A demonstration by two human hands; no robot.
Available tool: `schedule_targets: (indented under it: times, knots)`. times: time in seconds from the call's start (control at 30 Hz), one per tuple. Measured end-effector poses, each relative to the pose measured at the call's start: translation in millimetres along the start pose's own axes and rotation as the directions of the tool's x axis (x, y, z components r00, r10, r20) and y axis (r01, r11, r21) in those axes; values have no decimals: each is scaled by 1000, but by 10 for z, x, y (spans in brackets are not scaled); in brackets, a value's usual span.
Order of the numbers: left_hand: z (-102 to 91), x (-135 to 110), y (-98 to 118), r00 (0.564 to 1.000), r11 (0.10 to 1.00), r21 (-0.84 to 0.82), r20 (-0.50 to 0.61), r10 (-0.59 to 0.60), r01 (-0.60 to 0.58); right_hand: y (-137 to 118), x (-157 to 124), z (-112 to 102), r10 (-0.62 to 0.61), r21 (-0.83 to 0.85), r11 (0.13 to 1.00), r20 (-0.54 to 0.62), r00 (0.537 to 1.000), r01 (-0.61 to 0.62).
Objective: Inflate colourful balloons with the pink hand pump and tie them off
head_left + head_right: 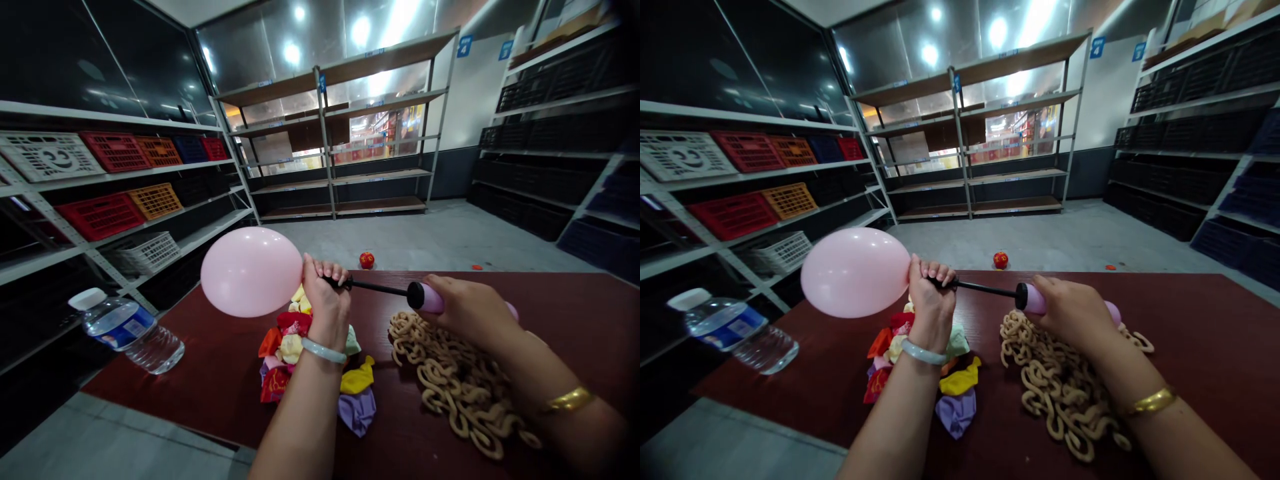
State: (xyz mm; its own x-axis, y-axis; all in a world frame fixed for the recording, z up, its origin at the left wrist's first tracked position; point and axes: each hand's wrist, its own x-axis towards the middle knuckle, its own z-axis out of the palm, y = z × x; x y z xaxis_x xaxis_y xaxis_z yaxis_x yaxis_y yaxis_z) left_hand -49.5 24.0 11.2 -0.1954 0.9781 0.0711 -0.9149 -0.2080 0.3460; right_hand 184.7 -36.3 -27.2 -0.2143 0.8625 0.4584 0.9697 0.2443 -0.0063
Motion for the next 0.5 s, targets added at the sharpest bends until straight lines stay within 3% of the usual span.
schedule_targets:
  times: [0.3, 0.5]
  knots:
    - [-40, -337, -547, 986, 989, 19, 81, -144, 143, -207, -21, 14, -16, -52, 999, -51, 999, 13]
    - [-49, -420, -668, 981, 982, 19, 50, -189, 189, -298, -24, 45, -22, -36, 999, -35, 999, 21]
